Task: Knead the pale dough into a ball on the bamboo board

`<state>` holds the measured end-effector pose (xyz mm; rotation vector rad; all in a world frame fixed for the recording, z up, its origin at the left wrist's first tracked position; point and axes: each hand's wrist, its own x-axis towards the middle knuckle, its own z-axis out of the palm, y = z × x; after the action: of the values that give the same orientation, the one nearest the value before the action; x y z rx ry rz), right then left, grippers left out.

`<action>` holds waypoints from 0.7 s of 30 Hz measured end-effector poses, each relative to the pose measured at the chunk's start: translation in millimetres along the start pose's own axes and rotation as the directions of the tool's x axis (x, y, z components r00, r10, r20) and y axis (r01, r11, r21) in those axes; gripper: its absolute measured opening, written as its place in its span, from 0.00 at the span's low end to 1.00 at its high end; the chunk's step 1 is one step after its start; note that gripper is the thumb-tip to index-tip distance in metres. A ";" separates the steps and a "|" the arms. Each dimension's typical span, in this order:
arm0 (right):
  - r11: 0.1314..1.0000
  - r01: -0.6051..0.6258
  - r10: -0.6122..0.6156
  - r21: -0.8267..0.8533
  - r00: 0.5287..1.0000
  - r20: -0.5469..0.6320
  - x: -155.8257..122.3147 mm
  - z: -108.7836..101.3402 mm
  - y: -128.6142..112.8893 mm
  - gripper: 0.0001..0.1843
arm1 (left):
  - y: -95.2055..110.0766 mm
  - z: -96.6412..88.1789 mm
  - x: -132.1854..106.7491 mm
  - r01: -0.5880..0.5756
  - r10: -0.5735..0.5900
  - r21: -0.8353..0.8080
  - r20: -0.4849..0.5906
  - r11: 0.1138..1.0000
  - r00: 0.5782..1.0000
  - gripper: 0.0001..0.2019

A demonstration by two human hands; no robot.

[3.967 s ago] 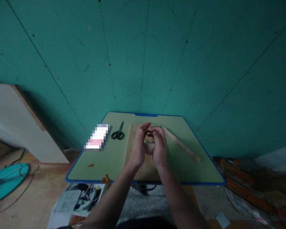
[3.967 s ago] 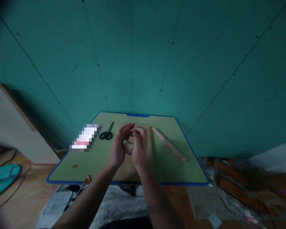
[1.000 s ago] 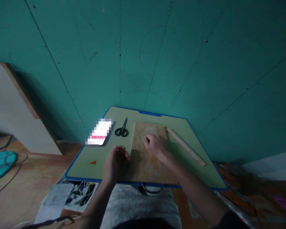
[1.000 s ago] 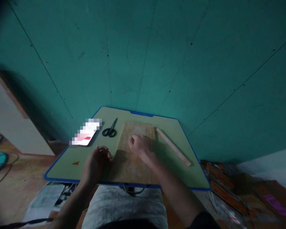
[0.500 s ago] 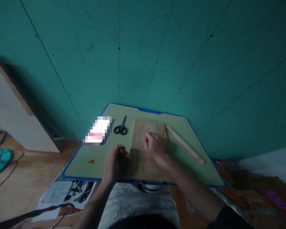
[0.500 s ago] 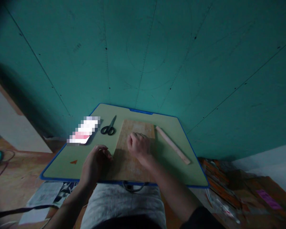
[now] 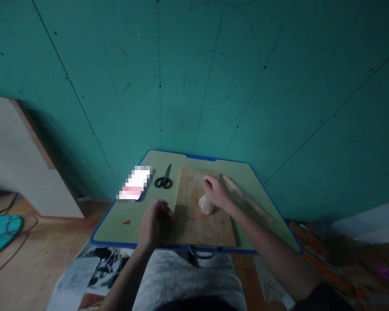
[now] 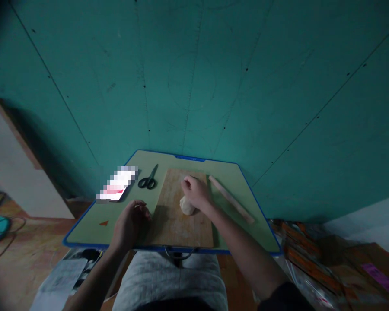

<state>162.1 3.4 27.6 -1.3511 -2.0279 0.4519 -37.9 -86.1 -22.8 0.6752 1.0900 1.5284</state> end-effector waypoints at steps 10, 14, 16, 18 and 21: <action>0.933 0.202 -0.126 -0.298 0.958 0.256 -11.2 15.6 -23.9 0.10 | 5.4 2.5 -3.0 0.036 -0.033 -0.064 0.039 0.997 0.999 0.15; 0.909 0.207 -0.113 -0.361 0.957 0.266 -30.9 13.2 -25.6 0.14 | 2.7 0.8 -2.5 0.050 -0.046 -0.069 0.055 0.996 0.997 0.16; 0.897 0.182 -0.083 -0.404 0.965 0.251 -37.6 14.9 -26.7 0.16 | 1.1 -0.4 -2.6 0.041 -0.037 -0.068 0.060 0.997 0.997 0.16; 0.880 0.172 -0.077 -0.442 0.971 0.226 -42.8 18.5 -27.3 0.17 | -0.5 -1.6 -3.1 0.041 -0.037 -0.066 0.069 0.997 0.997 0.16; 0.865 0.158 -0.075 -0.475 0.979 0.188 -48.6 24.8 -26.8 0.17 | -2.3 -2.9 -4.2 0.045 -0.040 -0.062 0.081 0.997 0.996 0.16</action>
<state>139.3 -50.1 9.8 -1.5019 -2.4575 -0.0196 -38.4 -90.9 -25.5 0.6590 0.9861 1.4812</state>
